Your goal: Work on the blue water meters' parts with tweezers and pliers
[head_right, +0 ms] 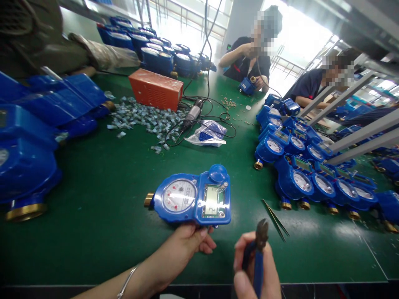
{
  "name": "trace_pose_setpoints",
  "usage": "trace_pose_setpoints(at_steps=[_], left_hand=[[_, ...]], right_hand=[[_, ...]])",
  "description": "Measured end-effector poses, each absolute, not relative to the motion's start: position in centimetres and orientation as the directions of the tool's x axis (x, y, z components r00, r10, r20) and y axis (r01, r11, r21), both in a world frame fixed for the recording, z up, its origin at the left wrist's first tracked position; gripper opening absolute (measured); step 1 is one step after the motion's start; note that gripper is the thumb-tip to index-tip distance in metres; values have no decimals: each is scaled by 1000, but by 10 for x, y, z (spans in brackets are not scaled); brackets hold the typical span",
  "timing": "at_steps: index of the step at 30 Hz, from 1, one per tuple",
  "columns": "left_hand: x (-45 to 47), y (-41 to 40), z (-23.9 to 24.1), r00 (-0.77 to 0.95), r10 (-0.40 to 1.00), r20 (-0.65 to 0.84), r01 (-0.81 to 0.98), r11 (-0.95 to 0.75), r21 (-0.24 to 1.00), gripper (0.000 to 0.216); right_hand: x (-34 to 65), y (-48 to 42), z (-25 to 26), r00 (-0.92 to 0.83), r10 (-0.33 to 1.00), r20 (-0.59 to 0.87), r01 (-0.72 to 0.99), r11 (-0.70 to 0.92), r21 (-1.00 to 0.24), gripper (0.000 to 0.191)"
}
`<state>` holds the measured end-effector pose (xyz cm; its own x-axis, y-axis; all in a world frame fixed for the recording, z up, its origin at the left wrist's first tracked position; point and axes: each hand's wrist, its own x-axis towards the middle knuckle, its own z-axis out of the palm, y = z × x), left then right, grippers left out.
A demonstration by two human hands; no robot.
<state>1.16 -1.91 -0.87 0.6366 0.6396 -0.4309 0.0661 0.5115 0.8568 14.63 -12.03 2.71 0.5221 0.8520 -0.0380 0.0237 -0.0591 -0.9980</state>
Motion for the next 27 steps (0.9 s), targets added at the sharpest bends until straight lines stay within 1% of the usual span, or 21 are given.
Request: trace_pose_setpoints(at_steps=[1,3,5,6,8,9,10,12,13,15,17,18,19,21,23,25,26,27], left_hand=[[14,-20,-8,634,638,-436,103,490,866,23],[14,-22,-4,627,637,-449,156,462,873,23],[5,-22,6,646,614,-453,235,404,884,24],[-4,-21,15,678,586,-444,300,330,895,23],[-28,-17,38,768,481,-423,433,96,896,22],[-42,-13,51,800,437,-411,465,-20,885,23],[-55,-9,64,802,435,-410,475,-47,879,23],[-79,5,89,735,541,-408,491,-9,871,24],[-88,15,98,701,602,-382,493,-22,870,24],[-97,44,111,636,719,-281,555,-174,813,22],[-98,82,114,514,851,-106,671,-322,668,24],[-95,101,114,414,910,12,744,-346,571,26],[-91,117,113,347,934,84,777,-336,533,29],[-80,136,112,267,947,180,811,-322,489,42],[-66,128,111,264,927,266,807,-363,465,56],[-52,96,108,362,862,354,758,-493,426,62],[-45,75,104,441,832,337,720,-552,420,61],[-38,54,100,515,802,302,702,-597,389,58]], right_hand=[[149,-107,31,577,814,65,91,14,-996,46],[151,-79,33,583,789,192,242,57,-969,46],[148,-55,31,542,807,235,352,36,-935,48],[145,-47,30,527,815,239,381,25,-924,48],[138,-40,27,527,819,228,400,-2,-916,48],[135,-39,25,539,814,217,391,-14,-920,49],[132,-40,25,554,808,201,373,-25,-927,49],[128,-44,24,579,799,163,334,-50,-941,53],[127,-45,24,587,796,147,315,-57,-948,55],[125,-47,24,593,795,128,291,-63,-955,56],[124,-48,26,591,798,118,278,-64,-958,56],[124,-48,28,591,799,115,269,-61,-961,55],[123,-48,29,592,798,112,260,-58,-964,55],[122,-48,30,592,798,108,236,-44,-971,53],[122,-48,29,584,804,108,192,-8,-981,52],[125,-46,24,559,821,118,121,59,-991,53],[128,-44,21,543,830,129,75,105,-992,53],[131,-43,18,527,839,140,22,151,-988,53]])
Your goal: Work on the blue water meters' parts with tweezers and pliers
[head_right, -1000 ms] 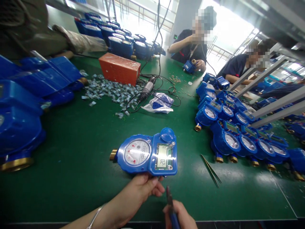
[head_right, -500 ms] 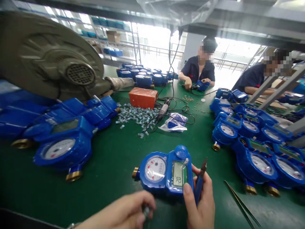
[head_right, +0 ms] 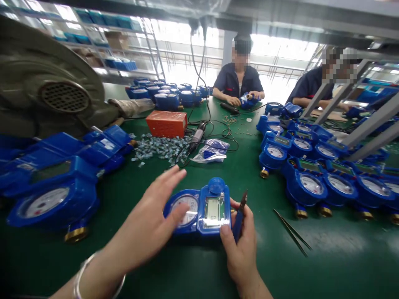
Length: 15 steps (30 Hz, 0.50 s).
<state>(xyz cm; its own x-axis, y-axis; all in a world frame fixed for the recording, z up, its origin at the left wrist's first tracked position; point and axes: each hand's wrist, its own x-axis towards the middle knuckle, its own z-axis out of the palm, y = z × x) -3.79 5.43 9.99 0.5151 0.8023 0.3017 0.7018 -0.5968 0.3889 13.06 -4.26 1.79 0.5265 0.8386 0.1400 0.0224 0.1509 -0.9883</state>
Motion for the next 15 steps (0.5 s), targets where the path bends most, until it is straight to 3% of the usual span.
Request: trace_pose_setpoints(at_steps=[4,6,11,13,15], left_hand=[[-20,9,77,602,744,289,719,-663,210,69],[-20,19,71,655,684,321,662,-724,194,74],[-41,83,84,832,442,336,285,-860,424,70],[-48,99,93,867,425,262,251,-825,507,62],[-53,103,101,884,444,145,316,-798,514,43]], right_hand=[[139,-44,9,489,863,126,-199,252,-947,48],[137,-53,8,466,878,109,-275,261,-925,46],[114,-90,5,321,944,72,-461,223,-859,52],[107,-102,3,290,956,44,-495,190,-848,55],[106,-110,1,303,953,7,-510,168,-844,56]])
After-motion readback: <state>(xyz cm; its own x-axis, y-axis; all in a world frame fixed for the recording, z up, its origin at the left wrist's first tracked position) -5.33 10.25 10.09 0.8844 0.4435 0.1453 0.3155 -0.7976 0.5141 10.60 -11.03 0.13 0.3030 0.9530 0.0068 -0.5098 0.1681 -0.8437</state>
